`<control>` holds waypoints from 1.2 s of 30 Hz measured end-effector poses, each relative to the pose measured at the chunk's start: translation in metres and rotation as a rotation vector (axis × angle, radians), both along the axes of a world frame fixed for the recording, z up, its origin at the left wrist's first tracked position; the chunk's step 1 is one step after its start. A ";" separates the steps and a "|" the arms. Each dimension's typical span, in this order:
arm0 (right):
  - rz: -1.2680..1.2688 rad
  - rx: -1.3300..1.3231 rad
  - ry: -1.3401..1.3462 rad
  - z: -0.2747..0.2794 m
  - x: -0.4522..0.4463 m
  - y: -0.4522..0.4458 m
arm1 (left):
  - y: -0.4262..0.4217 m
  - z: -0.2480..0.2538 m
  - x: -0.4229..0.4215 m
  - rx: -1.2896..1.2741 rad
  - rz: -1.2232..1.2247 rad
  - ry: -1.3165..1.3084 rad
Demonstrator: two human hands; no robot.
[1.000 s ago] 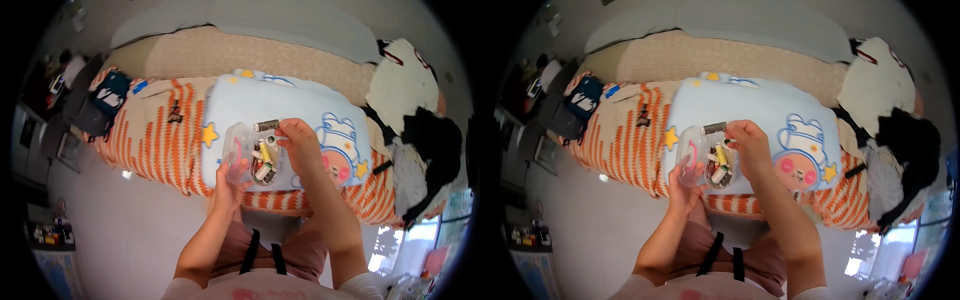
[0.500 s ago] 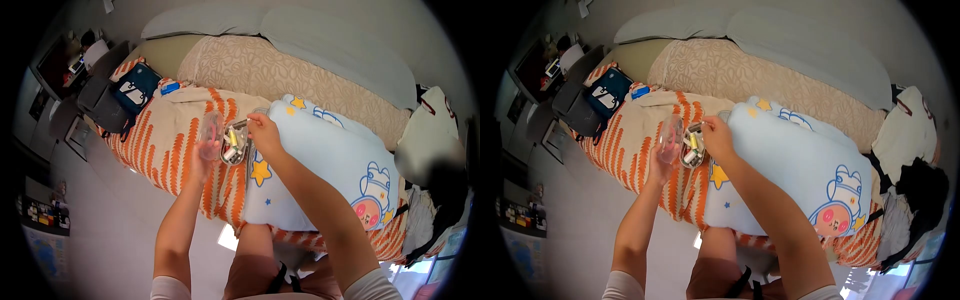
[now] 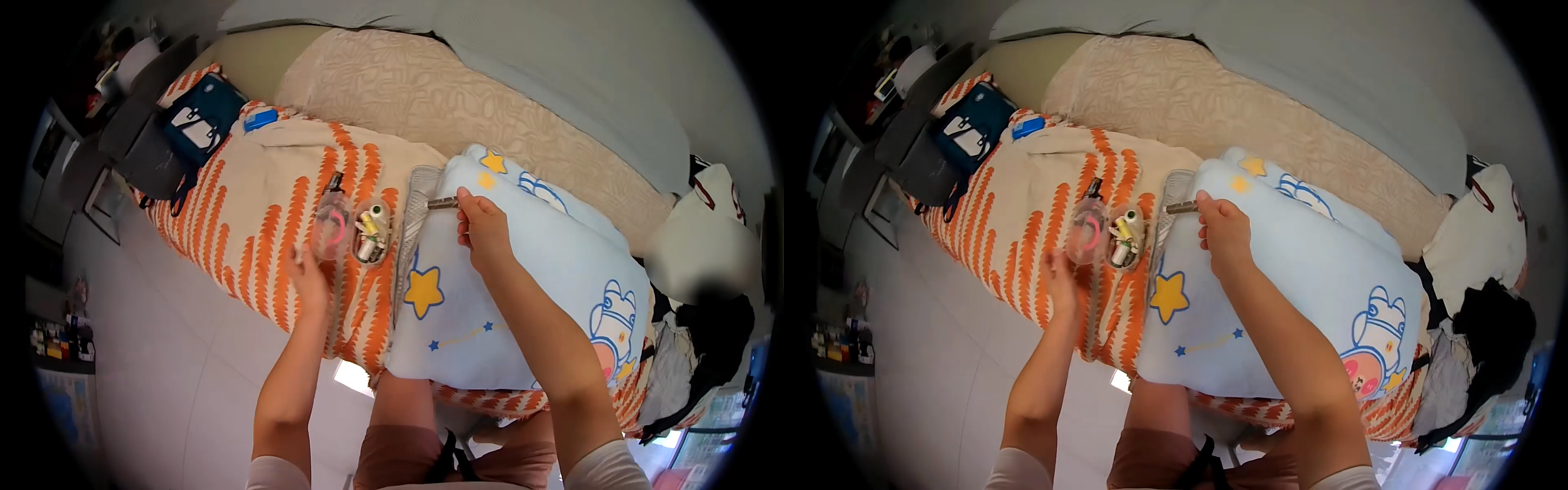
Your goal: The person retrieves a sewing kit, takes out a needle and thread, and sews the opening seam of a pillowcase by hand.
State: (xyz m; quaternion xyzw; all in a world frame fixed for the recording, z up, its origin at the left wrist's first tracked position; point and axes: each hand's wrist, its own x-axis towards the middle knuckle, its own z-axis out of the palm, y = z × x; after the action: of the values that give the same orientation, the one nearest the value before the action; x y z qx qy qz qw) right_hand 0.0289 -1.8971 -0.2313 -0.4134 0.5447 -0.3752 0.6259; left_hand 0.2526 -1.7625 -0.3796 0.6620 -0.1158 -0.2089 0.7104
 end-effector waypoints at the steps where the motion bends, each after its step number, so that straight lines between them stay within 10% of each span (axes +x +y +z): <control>1: -0.018 0.018 -0.053 0.001 -0.010 0.002 | 0.007 0.015 -0.005 0.016 0.069 -0.166; 7: -0.107 0.092 -0.239 0.000 -0.075 0.022 | 0.004 0.102 -0.094 -0.139 -0.442 -0.946; 14: -0.222 0.090 -0.296 -0.022 -0.144 0.061 | -0.047 0.091 -0.185 0.021 -0.896 -1.012; 21: -0.393 0.023 -0.323 -0.067 -0.241 0.062 | -0.020 0.072 -0.180 -0.045 -0.684 -1.135; 36: -0.531 0.012 -0.432 -0.085 -0.302 0.087 | -0.076 0.151 -0.045 0.047 -0.587 -0.189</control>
State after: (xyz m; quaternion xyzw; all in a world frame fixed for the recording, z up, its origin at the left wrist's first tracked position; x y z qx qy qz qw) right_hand -0.2734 -1.8101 -0.3164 -0.1643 0.4906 -0.6007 0.6095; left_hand 0.2076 -1.8390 -0.2289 0.6329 -0.3626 -0.3453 0.5905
